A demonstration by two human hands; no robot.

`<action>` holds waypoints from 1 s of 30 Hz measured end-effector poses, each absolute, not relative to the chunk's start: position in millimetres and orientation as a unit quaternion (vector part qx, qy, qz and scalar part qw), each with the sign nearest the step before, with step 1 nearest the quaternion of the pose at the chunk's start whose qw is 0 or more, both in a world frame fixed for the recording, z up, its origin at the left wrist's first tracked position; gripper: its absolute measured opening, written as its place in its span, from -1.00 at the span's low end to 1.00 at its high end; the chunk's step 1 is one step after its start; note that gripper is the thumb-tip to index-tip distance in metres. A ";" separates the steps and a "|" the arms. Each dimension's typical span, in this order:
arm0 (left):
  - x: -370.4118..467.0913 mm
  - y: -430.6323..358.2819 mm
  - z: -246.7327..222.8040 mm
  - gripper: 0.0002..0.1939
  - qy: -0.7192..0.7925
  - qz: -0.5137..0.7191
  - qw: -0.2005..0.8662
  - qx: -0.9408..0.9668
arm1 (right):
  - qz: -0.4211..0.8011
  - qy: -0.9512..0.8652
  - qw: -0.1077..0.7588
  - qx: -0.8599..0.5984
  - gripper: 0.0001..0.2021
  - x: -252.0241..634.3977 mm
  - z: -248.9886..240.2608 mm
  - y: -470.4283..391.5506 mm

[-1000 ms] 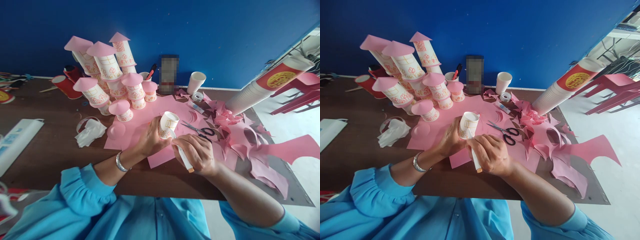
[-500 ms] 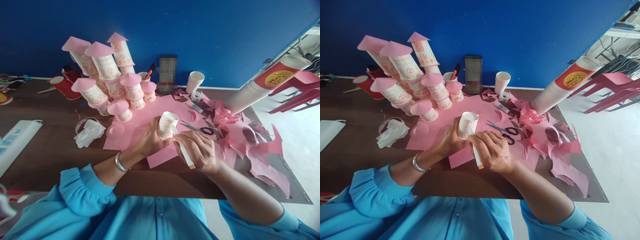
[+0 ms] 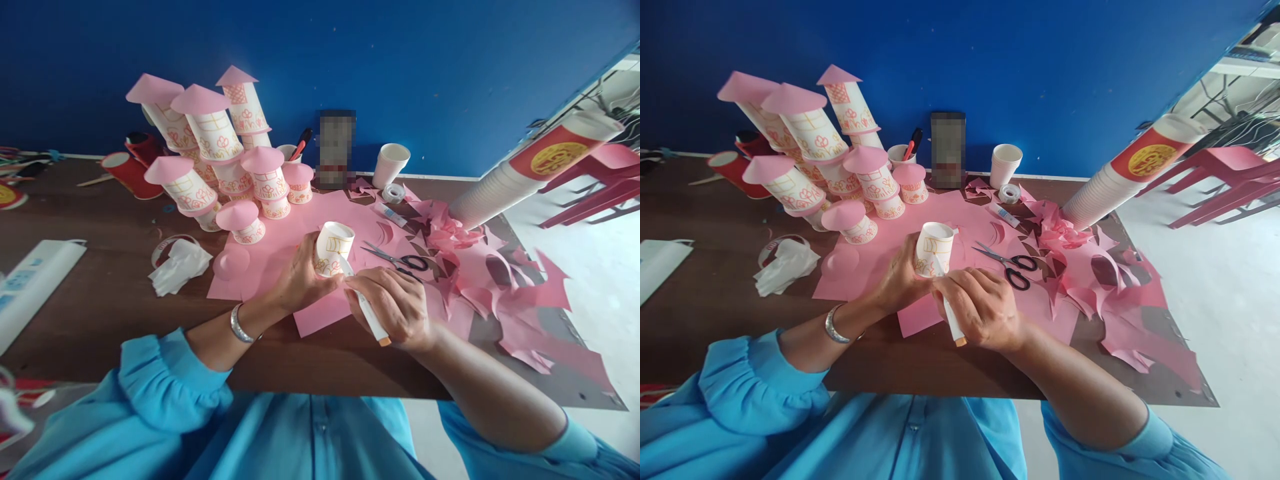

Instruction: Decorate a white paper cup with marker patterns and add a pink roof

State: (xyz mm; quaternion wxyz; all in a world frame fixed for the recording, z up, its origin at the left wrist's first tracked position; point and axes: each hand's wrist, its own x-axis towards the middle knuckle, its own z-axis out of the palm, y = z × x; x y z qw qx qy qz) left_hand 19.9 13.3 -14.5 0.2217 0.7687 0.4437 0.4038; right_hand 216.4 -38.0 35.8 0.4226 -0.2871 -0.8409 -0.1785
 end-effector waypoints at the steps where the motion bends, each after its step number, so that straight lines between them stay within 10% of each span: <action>1: 19.7 13.3 -14.7 -0.40 0.438 0.407 0.218 0.771 | -0.180 -0.840 0.425 -0.286 -0.82 217.1 37.0 -37.7; 30: 14.3 14.5 -12.3 -0.33 0.429 0.397 0.304 0.752 | -0.180 -0.842 0.414 -0.296 -0.79 216.3 35.4 -37.5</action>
